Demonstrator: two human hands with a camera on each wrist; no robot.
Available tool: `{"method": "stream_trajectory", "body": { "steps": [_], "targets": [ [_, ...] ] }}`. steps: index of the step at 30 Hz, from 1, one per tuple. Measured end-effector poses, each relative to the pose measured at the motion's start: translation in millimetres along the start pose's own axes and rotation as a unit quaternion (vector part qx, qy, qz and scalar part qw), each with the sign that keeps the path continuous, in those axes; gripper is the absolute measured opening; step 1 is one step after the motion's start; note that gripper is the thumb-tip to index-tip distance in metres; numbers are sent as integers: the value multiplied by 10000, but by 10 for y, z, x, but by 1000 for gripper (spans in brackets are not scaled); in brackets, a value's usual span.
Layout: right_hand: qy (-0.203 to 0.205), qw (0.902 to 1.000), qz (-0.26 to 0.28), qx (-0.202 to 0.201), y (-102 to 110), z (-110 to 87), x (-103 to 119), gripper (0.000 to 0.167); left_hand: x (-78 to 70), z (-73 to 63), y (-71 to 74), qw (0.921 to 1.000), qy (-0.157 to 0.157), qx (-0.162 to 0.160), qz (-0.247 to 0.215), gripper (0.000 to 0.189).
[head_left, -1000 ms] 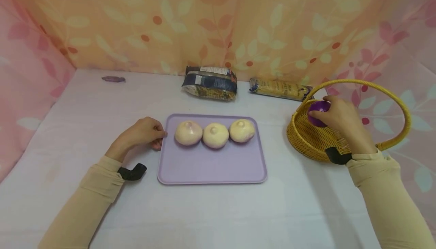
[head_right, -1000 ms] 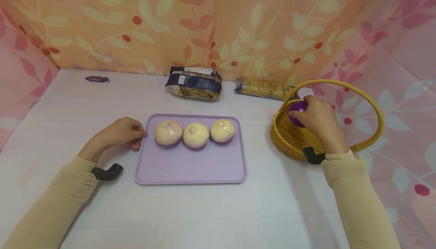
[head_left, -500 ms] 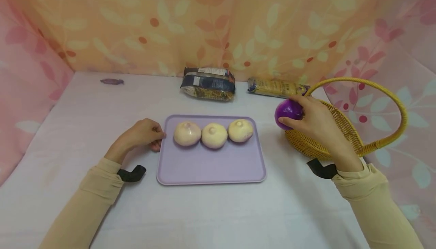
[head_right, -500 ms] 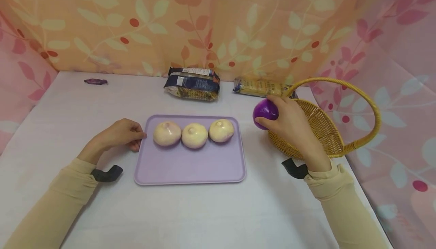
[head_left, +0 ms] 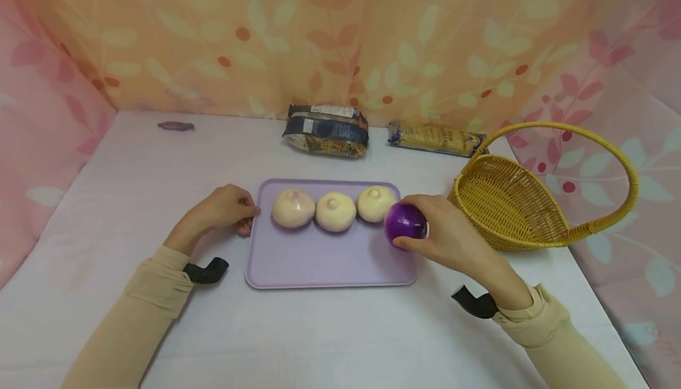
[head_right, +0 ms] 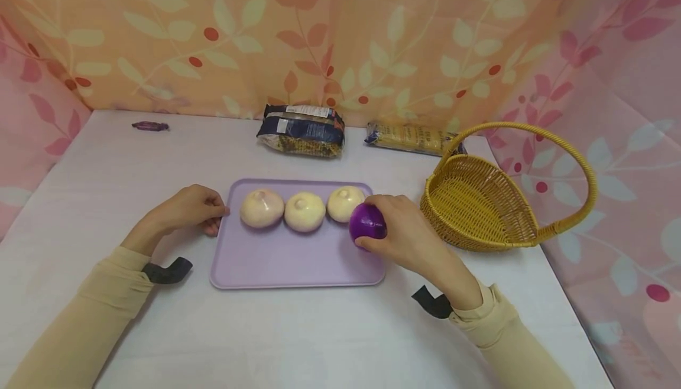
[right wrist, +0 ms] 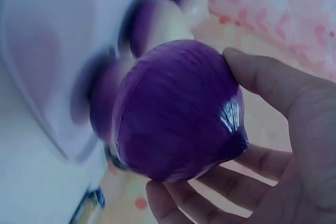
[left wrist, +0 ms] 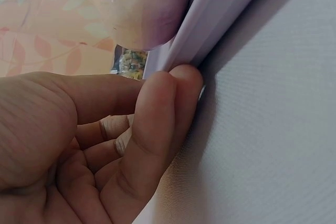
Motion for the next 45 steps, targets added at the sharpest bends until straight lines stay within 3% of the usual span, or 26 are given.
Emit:
{"method": "stream_trajectory", "body": {
  "steps": [11,15,27,45],
  "targets": [
    [1218,9922,7,257,-378,-5,150,58,-19,-17,2,9999,4,-38,109,21],
    [1444,9890,-93,298,-462,40,161,57,-15,-5,1,9999,-24,-48,111,21],
    [1514,9876,-213,346,-546,173,172,54,0,8,0,10000,-55,-8,10,20],
    [1312,9905,39,415,-562,170,167,53,-8,0,-7,10000,-54,-13,-4,20]
  ]
}}
Point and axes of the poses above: each hand's wrist, its own z-axis towards the middle knuckle, its own y-axis out of the back of the hand, x = y × z, the point moved 1 cm from there along z, towards the middle knuckle, and after that the axes turned 13 degrees about y, right-handed, at the moved point
